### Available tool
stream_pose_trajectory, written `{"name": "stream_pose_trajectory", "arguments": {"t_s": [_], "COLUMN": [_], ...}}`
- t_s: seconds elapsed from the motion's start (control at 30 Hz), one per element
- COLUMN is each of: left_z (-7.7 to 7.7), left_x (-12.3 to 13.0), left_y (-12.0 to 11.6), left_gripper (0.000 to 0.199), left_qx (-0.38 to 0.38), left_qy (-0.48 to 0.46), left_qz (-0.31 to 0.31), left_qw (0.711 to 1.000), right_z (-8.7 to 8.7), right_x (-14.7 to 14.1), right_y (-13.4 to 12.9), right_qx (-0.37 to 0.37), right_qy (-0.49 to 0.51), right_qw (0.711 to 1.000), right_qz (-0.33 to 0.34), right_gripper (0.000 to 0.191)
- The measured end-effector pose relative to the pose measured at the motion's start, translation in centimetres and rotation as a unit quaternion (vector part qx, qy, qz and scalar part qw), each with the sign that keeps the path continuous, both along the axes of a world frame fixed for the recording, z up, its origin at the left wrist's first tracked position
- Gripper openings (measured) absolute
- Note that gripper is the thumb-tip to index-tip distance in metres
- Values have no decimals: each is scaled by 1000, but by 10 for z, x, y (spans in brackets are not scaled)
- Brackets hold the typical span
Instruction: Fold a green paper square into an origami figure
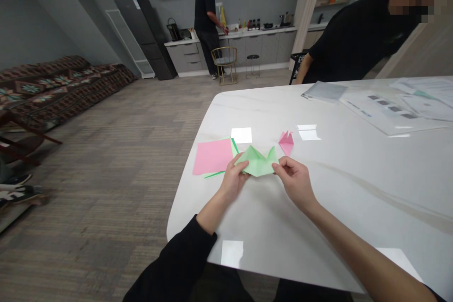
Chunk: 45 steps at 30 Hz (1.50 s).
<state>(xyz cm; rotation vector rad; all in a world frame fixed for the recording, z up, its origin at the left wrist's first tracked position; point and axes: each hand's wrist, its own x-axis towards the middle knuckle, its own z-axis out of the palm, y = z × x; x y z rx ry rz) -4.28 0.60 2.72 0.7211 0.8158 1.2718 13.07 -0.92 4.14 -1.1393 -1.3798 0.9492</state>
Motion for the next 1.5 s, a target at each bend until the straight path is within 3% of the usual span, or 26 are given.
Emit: {"name": "stream_pose_trajectory", "arguments": {"t_s": [0.1, 0.17, 0.3, 0.37, 0.47, 0.57, 0.7, 0.87, 1.1, 1.2, 1.5], "left_z": [-3, -6, -11, -11, -10, -11, -13, -6, 1, 0, 7], "left_x": [-2, -3, -3, -2, 0, 1, 2, 4, 4, 4, 6], "left_y": [3, 4, 1, 1, 2, 5, 7, 6, 6, 7, 6], "left_gripper": [30, 22, 17, 18, 39, 59, 54, 53, 41, 38, 72], "left_qx": [19, 37, 82, 102, 102, 56, 28, -4, -56, -47, 13], "left_qy": [34, 104, 293, 332, 293, 208, 108, 39, -27, -27, -40], "left_qz": [33, 43, 11, -1, 36, 63, 46, 59, 64, 75, 87], "left_qw": [999, 993, 952, 938, 950, 975, 993, 998, 996, 996, 995], "right_z": [-4, -6, -8, -9, -8, -5, 0, -3, -8, -9, -11], "right_x": [0, -1, -2, -2, -2, -1, 3, 9, 7, 7, 7], "right_y": [3, 5, 4, 3, 2, 1, 1, 10, 16, 16, 16], "right_qx": [-30, -10, 66, 63, 52, 24, -15, -24, -139, -148, -129], "right_qy": [-11, -44, -128, -138, -135, -108, -90, -103, 64, 84, 21], "right_qw": [999, 999, 989, 988, 989, 993, 994, 993, 988, 985, 991], "right_qz": [-14, -31, -15, 13, -5, -42, -60, -60, -28, -28, -1], "right_gripper": [26, 20, 35, 30, 23, 29, 39, 25, 43, 47, 52]}}
